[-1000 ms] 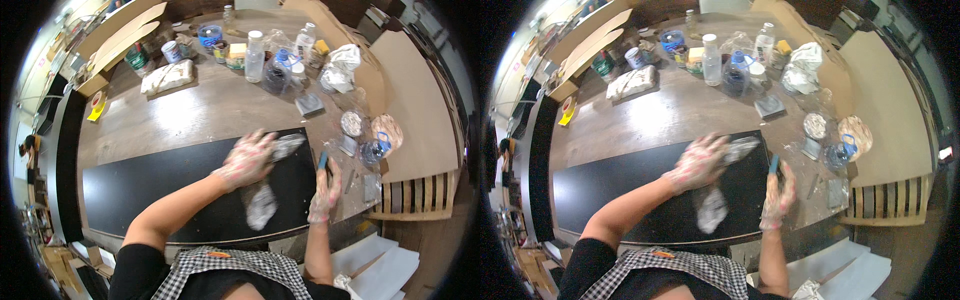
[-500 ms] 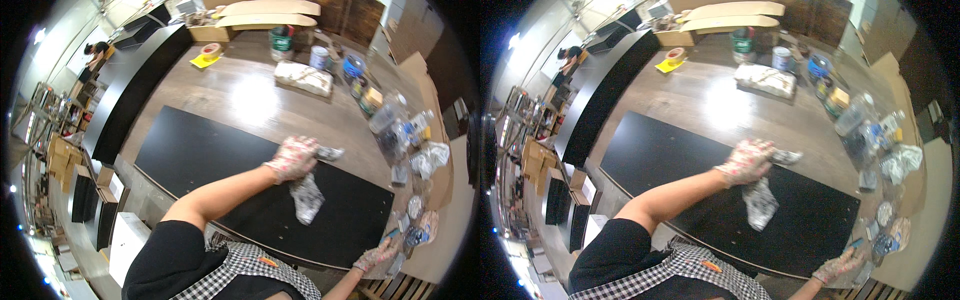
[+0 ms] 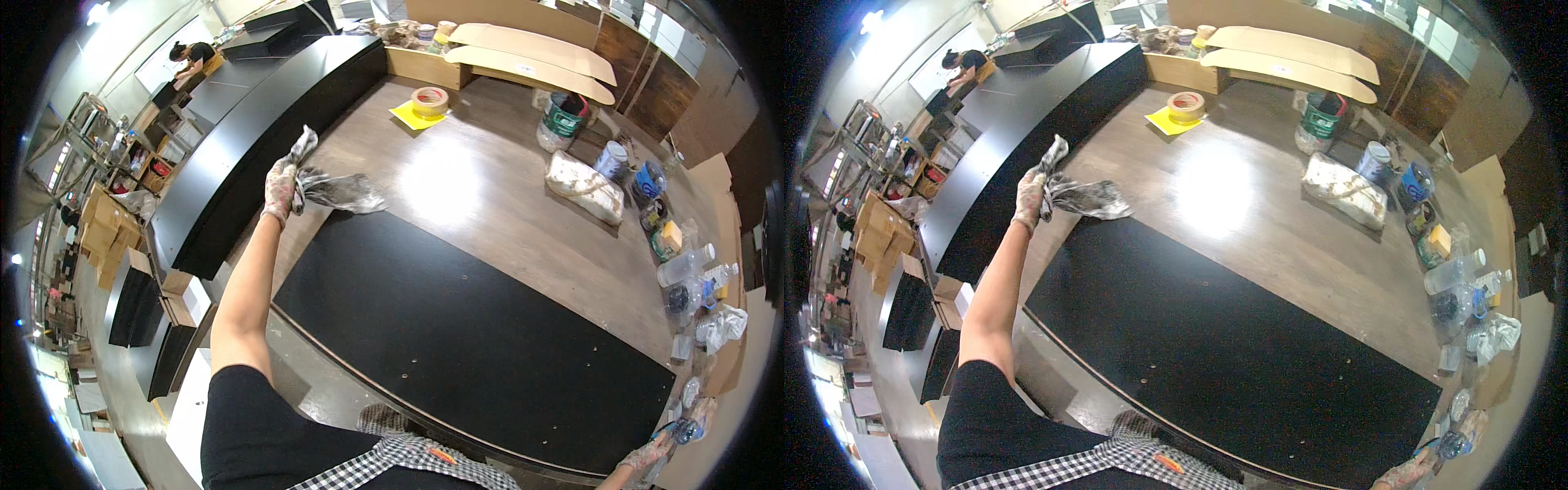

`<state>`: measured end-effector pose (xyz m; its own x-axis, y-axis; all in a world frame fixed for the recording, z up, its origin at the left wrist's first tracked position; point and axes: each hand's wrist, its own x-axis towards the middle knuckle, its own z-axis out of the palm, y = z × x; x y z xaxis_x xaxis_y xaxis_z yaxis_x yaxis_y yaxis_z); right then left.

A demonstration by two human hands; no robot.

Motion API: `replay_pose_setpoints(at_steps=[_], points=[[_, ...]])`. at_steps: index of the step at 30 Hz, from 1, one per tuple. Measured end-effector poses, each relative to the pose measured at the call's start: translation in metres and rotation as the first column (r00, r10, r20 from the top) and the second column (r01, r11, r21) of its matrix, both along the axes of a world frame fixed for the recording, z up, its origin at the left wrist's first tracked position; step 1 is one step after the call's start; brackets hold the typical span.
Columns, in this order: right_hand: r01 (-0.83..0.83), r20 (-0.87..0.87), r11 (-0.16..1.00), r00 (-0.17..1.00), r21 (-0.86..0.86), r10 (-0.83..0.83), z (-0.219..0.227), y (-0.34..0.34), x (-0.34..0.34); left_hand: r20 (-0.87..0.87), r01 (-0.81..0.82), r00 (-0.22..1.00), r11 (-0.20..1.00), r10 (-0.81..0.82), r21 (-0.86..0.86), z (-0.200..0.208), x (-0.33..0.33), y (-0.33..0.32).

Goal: The person wipes a large black panel with a cloth, then uses a small blue scraper to remove residue from the edges and grooves. They repeatedly wipe the surface and edges, occasionally dipping the scraper into a small container. The person continues to clean the panel's surface and edges throughout the clip.

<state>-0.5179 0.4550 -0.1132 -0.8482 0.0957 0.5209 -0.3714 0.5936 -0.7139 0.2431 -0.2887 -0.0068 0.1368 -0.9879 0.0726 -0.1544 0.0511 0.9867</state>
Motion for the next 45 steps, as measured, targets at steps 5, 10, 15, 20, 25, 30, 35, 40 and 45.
replay_pose_setpoints(at_steps=[5, 10, 15, 20, 25, 30, 35, 40, 45], points=[[0.037, 0.034, 0.992, 0.999, 0.118, -0.041, 0.004, -0.009, 0.0, 0.532, 0.508, 0.789, 0.813, -0.308, -0.284, 0.028, -0.057, 0.142], [0.086, 0.044, 0.948, 0.994, 0.305, -0.104, 0.04, -0.038, 0.042, 0.944, 0.784, 0.206, 0.621, -0.257, -0.002, -0.015, -0.142, 0.249], [0.21, 0.129, 0.856, 0.944, 0.472, -0.303, 0.075, -0.059, 0.078, 0.908, 0.223, 0.42, 0.971, -0.017, -0.085, -0.016, -0.026, 0.178], [0.142, 0.116, 0.933, 0.975, 0.331, -0.189, 0.076, -0.06, 0.073, 0.229, -0.212, 0.921, 0.897, 0.317, -0.389, 0.024, 0.047, 0.181], [0.085, 0.124, 0.95, 0.984, 0.299, -0.127, 0.063, -0.054, 0.06, 0.886, 0.363, 0.462, 0.901, 0.047, -0.237, -0.016, -0.047, 0.221], [0.029, 0.135, 0.974, 0.989, 0.224, -0.061, 0.057, -0.051, 0.057, 0.961, 0.628, 0.274, 0.765, -0.044, -0.144, -0.019, -0.194, 0.287], [-0.004, 0.163, 0.993, 0.986, 0.121, -0.016, 0.058, -0.05, 0.064, 0.749, 0.992, -0.121, -0.091, -0.652, 0.082, 0.007, -0.357, 0.429], [0.003, 0.154, 0.995, 0.988, -0.103, 0.013, 0.062, -0.043, 0.089, 0.959, 0.834, 0.117, 0.55, -0.259, 0.047, -0.018, -0.34, 0.352], [-0.087, 0.055, 0.836, 0.989, -0.542, 0.138, 0.062, 0.009, 0.117, 0.949, 0.86, 0.289, 0.469, -0.126, -0.2, -0.039, -0.446, 0.338]])
